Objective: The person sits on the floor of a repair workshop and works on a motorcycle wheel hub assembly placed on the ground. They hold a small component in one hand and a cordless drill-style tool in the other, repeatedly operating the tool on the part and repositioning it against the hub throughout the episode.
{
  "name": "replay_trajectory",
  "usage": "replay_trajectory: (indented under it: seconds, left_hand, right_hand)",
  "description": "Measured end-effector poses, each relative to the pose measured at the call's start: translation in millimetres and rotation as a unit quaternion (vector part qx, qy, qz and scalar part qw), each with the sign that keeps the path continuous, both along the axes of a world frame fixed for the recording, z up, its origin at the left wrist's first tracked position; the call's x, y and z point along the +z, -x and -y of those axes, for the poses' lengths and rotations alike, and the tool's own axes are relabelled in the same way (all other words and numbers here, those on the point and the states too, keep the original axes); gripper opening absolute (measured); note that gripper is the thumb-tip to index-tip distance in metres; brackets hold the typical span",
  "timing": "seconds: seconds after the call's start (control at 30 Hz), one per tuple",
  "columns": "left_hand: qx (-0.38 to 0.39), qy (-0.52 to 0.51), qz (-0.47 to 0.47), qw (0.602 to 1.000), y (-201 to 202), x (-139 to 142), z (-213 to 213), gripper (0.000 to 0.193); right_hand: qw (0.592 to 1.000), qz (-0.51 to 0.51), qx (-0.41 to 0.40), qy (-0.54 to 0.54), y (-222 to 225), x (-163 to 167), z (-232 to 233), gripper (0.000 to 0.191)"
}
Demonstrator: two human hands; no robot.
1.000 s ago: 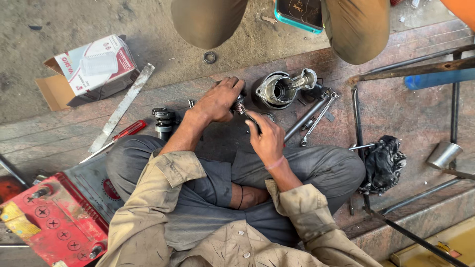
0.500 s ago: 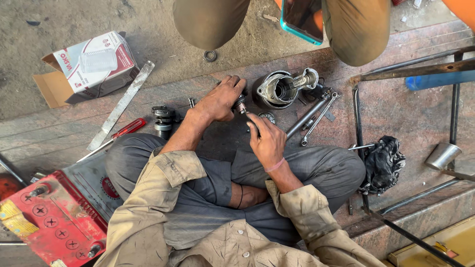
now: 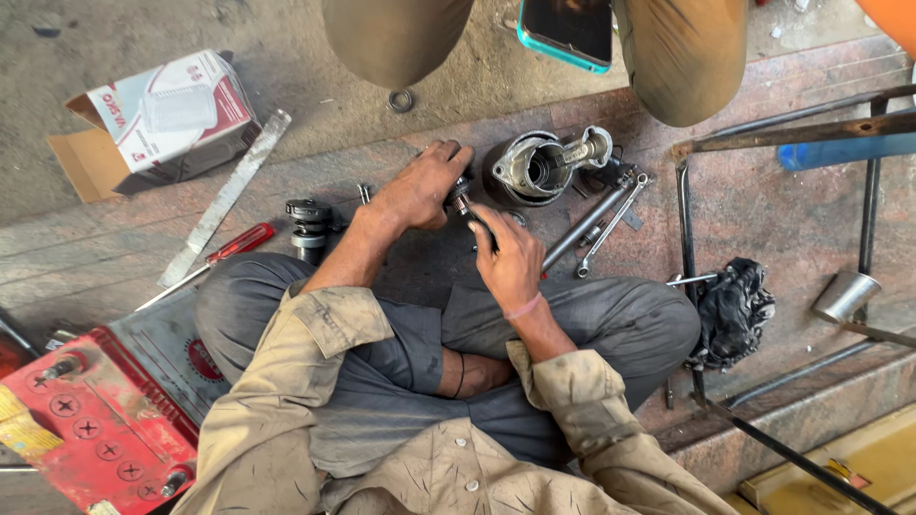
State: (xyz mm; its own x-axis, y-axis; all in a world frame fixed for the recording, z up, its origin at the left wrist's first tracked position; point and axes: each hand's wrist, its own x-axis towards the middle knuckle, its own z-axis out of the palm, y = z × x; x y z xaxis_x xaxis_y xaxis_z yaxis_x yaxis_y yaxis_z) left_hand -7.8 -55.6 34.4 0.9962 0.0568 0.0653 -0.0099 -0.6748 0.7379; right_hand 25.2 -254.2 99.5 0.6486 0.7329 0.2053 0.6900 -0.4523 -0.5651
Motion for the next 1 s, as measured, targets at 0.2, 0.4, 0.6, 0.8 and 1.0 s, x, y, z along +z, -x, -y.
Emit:
replay_trajectory:
  seconds: [0.2,0.4,0.6,0.8,1.0]
  left_hand:
    - [-0.007,0.021,0.011,1.0,1,-4,-3,0.088]
    - [-0.003,0.019,0.004,1.0,0,-1,0,0.085]
    - [0.003,0.022,-0.009,1.0,0,3,-1,0.083]
    - [-0.002,0.028,0.003,1.0,1,4,1,0.081]
    - [-0.005,0.022,0.041,0.999,1,-1,-1,0.088]
  right_hand:
    - [0.995,-0.075,0.004,-0.059,-8,6,8,0.021]
    - [0.992,-0.115,-0.013,-0.042,-10,5,7,0.023]
    - [0.999,-0.049,0.013,-0.016,-11,8,9,0.022]
    - [1.0,-0.019,0.002,0.001,-8,4,0,0.021]
    - [1.0,-0.012,-0.003,0.022,-3,6,2,0.021]
